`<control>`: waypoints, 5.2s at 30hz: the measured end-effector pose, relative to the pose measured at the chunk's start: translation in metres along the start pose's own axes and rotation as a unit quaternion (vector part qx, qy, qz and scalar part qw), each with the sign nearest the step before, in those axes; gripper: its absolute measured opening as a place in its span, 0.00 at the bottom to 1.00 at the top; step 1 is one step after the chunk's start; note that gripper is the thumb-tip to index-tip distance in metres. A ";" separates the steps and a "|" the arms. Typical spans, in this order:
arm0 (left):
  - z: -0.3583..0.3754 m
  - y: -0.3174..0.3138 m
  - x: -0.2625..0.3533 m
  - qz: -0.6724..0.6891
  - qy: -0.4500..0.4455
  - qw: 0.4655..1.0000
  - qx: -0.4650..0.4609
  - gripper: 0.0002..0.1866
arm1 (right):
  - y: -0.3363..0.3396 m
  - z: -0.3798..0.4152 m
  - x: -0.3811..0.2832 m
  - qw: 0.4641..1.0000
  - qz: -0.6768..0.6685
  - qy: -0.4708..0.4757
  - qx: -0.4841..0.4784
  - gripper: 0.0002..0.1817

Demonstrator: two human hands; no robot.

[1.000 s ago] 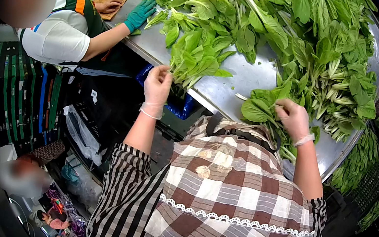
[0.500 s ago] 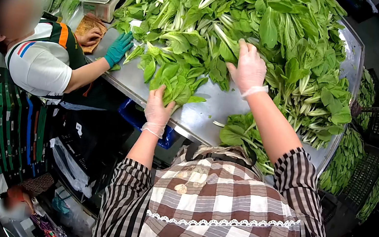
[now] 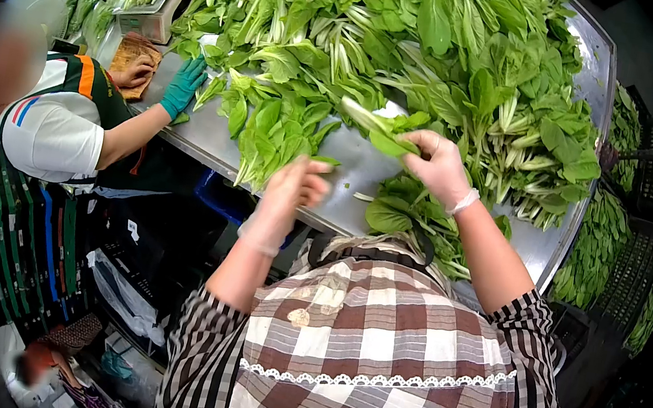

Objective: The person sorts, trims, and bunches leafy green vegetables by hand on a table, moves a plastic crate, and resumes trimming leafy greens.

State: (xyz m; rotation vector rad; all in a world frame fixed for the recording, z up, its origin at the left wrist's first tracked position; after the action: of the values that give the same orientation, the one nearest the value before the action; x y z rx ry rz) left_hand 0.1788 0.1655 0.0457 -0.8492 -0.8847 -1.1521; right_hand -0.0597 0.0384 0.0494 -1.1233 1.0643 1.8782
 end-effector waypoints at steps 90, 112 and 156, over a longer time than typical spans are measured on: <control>-0.017 -0.124 -0.026 0.038 -0.013 0.988 -0.151 0.20 | -0.057 0.085 0.081 0.895 -0.423 -0.117 -0.081 0.09; -0.016 -0.121 -0.034 0.068 0.006 0.993 -0.101 0.15 | -0.049 0.086 0.077 0.895 -0.422 -0.139 -0.046 0.10; -0.020 -0.082 -0.023 0.168 -0.015 0.983 -0.070 0.16 | 0.082 0.073 0.056 0.965 0.144 -0.086 0.202 0.18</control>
State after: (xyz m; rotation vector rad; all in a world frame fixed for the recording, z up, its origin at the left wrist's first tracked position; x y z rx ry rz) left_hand 0.0976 0.1405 0.0250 -1.0880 -0.6586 -0.9135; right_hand -0.1765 0.0769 0.0438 -0.5873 1.4855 1.8178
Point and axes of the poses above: each hand's wrist, its own z-axis away from the middle knuckle, its own y-axis out of the back of the hand, x = y × z, the point moved 9 cm from there along -z, towards the middle knuckle, and after that the axes turned 10 degrees about -y, right-handed, at the moved point
